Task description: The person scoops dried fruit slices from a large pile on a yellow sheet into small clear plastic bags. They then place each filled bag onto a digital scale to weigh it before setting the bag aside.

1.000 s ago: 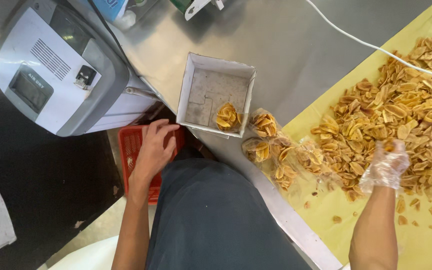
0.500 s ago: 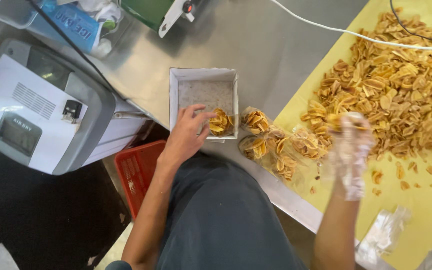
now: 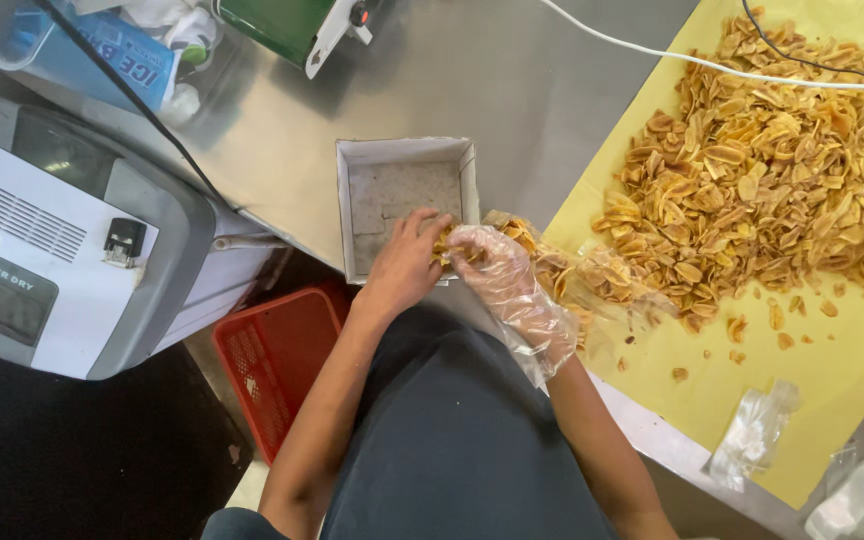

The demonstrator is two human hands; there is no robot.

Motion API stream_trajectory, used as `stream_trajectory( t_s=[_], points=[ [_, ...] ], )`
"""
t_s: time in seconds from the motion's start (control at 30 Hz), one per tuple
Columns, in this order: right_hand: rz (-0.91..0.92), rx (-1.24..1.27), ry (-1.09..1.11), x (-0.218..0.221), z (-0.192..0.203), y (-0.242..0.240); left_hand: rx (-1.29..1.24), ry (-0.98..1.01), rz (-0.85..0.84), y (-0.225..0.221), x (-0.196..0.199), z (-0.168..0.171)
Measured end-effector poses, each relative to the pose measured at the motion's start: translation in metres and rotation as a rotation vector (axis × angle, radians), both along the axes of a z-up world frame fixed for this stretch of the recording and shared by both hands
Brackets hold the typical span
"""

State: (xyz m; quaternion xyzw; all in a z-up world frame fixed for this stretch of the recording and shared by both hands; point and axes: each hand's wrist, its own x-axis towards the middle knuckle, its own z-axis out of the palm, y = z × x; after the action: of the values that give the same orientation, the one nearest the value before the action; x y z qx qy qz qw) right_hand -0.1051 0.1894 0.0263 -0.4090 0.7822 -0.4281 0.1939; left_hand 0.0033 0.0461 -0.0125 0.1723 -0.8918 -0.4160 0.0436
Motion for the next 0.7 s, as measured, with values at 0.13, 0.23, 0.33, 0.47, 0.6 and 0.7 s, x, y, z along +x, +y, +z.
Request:
stream_trajectory(
  t_s=[0.13, 0.23, 0.33, 0.47, 0.6, 0.7],
  points=[
    [-0.025, 0.115, -0.039, 0.004, 0.002, 0.002, 0.079, 0.000, 0.008, -0.004, 0.005, 0.002],
    [-0.049, 0.067, 0.047, 0.004, -0.001, -0.001, 0.108, 0.009, -0.001, -0.009, 0.007, 0.004],
    [-0.128, 0.141, 0.059, 0.005, -0.001, -0.005, 0.129, 0.048, -0.024, -0.015, 0.009, 0.005],
    [-0.270, 0.248, -0.103, 0.010, 0.007, -0.009, 0.189, 0.075, -0.068, -0.026, 0.014, 0.011],
    [-0.345, 0.300, -0.162, 0.014, 0.021, -0.009, 0.320, 0.115, -0.116, -0.046, 0.017, 0.021],
    [-0.442, 0.277, -0.403, 0.019, 0.028, -0.007, 0.353, 0.110, -0.121, -0.063, 0.016, 0.031]
  ],
)
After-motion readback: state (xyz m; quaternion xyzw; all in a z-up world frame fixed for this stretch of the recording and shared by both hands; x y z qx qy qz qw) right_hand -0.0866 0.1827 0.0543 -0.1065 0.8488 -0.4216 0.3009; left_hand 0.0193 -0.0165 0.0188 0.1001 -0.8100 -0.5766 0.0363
